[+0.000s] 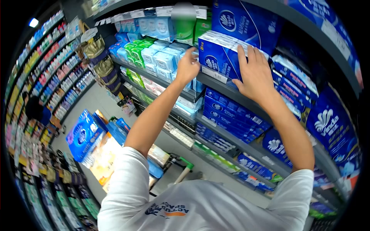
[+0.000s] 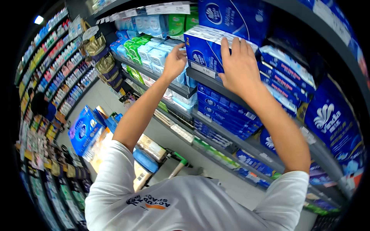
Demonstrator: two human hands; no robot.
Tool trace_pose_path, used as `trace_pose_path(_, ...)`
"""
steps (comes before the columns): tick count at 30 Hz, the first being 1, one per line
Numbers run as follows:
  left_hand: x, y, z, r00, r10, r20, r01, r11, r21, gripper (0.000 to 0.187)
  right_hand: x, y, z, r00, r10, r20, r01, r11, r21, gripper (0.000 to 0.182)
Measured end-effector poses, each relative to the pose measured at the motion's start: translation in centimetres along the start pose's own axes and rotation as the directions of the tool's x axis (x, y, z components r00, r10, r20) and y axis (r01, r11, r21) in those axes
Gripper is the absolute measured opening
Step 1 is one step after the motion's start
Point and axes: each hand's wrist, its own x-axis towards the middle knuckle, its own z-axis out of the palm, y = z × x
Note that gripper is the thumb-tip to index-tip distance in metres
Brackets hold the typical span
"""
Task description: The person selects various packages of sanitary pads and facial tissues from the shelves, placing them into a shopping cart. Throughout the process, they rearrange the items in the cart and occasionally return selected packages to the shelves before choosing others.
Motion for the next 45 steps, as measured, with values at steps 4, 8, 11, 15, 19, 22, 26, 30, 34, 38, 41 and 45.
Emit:
trace_pose_path(4, -1.7, 1.5, 0.3, 0.993, -0.106, 0.053, 0.107, 0.994, -0.029, 0.052, 0.2, 0.2, -0.3, 1.0, -0.023, 0.003, 0.023, 1.0, 0.007, 0.086)
trace_pose_path(8, -1.9, 1.3, 0.9, 0.991, -0.125, -0.04, 0.122, 0.991, -0.062, 0.053, 1.1, 1.0, -1.3, 0.995, -0.057, -0.086, 0.062, 0.997, 0.053, 0.083)
trace_pose_path(11, -1.4, -0.9, 1.5, 0.986, -0.105, -0.127, 0.094, 0.991, -0.09, 0.054, 2.6, 2.3, -2.7, 0.986, -0.076, -0.15, 0.091, 0.991, 0.095, 0.08)
trace_pose_path(15, -1.9, -2.4, -0.5, 0.973, -0.148, -0.178, 0.13, 0.986, -0.105, 0.053, 3.7, 2.4, -5.7, 0.996, -0.014, -0.093, 0.03, 0.984, 0.173, 0.071)
trace_pose_path(19, -3.4, -4.0, -3.3, 0.968, -0.174, -0.18, 0.157, 0.982, -0.108, 0.05, 2.9, 1.6, -4.3, 0.985, -0.159, -0.059, 0.166, 0.974, 0.152, 0.078)
trace_pose_path(22, -5.5, -4.7, -6.1, 0.974, -0.137, -0.18, 0.117, 0.986, -0.117, 0.047, 1.9, 1.0, -3.0, 0.974, -0.071, 0.214, 0.053, 0.995, 0.089, 0.085)
trace_pose_path(26, -13.9, 0.8, -12.6, 0.997, -0.008, -0.08, -0.001, 0.994, -0.107, 0.051, -0.8, -1.4, -6.1, 0.997, -0.036, -0.071, 0.045, 0.992, 0.122, 0.072)
trace_pose_path(30, -27.2, 5.6, -20.9, 0.997, 0.077, -0.002, -0.074, 0.961, 0.268, 0.046, -5.6, -9.4, -4.1, 0.97, 0.08, -0.232, 0.096, 0.747, 0.658, 0.031)
trace_pose_path(34, -47.8, 6.3, -25.6, 0.807, -0.51, -0.298, 0.571, 0.802, 0.176, 0.022, -17.3, -25.0, 10.6, 0.877, -0.069, 0.476, -0.352, 0.583, 0.733, 0.057)
trace_pose_path(38, -62.1, 8.5, -25.4, 0.516, -0.812, -0.274, 0.812, 0.565, -0.147, 0.029, -23.0, -31.3, 13.5, 0.593, -0.336, 0.731, -0.429, 0.637, 0.64, 0.064)
trace_pose_path(41, -64.8, 12.3, -24.5, 0.354, -0.866, -0.353, 0.934, 0.345, 0.089, 0.027, -24.5, -34.3, 11.8, 0.595, -0.381, 0.708, -0.242, 0.754, 0.61, 0.063)
trace_pose_path(45, -67.9, 12.5, -24.0, 0.307, -0.836, -0.455, 0.95, 0.295, 0.099, 0.029, -26.3, -36.8, 11.8, 0.68, -0.213, 0.701, -0.188, 0.874, 0.448, 0.062)
